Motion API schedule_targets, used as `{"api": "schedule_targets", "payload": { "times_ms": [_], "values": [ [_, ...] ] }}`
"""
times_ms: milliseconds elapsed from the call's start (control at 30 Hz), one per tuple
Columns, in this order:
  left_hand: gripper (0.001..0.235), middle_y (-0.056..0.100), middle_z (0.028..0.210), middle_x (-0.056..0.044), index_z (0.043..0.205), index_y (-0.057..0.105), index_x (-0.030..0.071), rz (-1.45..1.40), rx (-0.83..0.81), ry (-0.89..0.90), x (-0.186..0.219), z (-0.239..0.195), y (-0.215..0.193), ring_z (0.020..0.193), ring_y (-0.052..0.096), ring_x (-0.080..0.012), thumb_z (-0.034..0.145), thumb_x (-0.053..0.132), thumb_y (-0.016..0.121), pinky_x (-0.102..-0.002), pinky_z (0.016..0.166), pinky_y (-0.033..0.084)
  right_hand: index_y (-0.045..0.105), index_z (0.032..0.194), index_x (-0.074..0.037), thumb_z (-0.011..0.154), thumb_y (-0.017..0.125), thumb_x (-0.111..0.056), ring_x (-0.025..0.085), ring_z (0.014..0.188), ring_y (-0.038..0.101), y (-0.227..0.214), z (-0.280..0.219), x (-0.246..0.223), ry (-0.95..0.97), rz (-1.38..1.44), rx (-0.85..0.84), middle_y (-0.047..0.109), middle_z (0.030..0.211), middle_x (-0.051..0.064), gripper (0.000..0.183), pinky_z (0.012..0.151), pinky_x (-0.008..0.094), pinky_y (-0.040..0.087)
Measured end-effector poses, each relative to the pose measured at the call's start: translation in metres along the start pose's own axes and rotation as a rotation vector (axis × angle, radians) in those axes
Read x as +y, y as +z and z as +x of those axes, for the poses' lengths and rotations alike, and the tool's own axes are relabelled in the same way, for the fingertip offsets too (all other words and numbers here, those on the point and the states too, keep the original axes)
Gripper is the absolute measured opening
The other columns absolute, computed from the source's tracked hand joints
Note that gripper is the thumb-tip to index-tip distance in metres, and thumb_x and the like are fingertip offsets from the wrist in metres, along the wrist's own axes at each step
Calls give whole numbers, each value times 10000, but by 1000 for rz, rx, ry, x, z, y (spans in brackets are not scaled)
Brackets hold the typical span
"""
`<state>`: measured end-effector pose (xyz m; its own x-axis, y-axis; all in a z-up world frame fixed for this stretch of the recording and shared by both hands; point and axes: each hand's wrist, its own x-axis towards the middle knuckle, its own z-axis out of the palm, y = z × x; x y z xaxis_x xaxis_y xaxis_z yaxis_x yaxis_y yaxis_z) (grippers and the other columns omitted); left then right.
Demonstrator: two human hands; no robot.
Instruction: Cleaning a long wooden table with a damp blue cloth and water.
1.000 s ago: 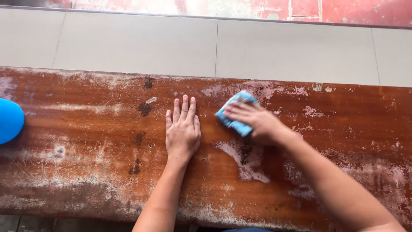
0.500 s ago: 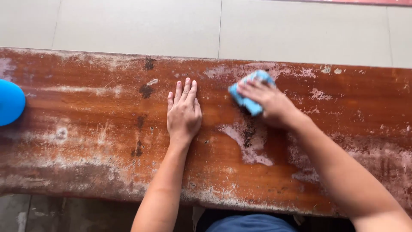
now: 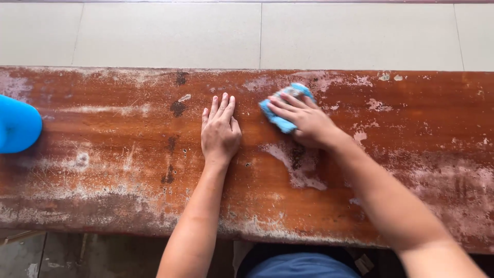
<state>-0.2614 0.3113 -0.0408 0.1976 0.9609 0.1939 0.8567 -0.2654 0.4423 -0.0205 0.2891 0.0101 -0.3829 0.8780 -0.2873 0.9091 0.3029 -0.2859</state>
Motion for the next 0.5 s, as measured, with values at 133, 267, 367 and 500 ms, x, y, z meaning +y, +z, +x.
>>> {"api": "schedule_targets", "payload": {
  "times_ms": [133, 267, 367, 500],
  "values": [
    [544, 459, 1598, -63, 1489, 539, 112, 15, 18, 23, -5, 7, 0, 1522, 345, -270, 956, 184, 457, -450, 1250, 215, 220, 1607, -317, 777, 463, 136, 102, 1554, 83, 20, -11, -47, -189, -45, -40, 181, 1679, -85, 977, 1267, 416, -52],
    [546, 450, 1594, -64, 1497, 527, 112, 20, -4, 24, -2, 4, 3, 1514, 336, -270, 961, 188, 448, -451, 1244, 206, 219, 1617, -407, 761, 573, -10, 72, 1531, 81, 26, -55, -18, -234, -49, -199, 185, 1701, -153, 1008, 1275, 418, -67],
    [551, 445, 1596, -60, 1498, 522, 115, 21, -19, 12, 0, 0, 2, 1513, 329, -269, 957, 189, 448, -448, 1243, 206, 252, 1575, -369, 806, 571, 49, 115, 1559, 100, 16, -48, 6, -120, -33, -54, 223, 1669, -125, 932, 1278, 430, -53],
    [554, 445, 1597, -49, 1498, 524, 126, 11, -19, 6, 0, -2, -2, 1518, 331, -259, 952, 184, 454, -445, 1248, 209, 295, 1602, -406, 774, 644, 34, 166, 1546, 130, 16, -33, -39, -20, -8, 17, 242, 1654, -101, 1000, 1247, 404, -5]
  ]
}}
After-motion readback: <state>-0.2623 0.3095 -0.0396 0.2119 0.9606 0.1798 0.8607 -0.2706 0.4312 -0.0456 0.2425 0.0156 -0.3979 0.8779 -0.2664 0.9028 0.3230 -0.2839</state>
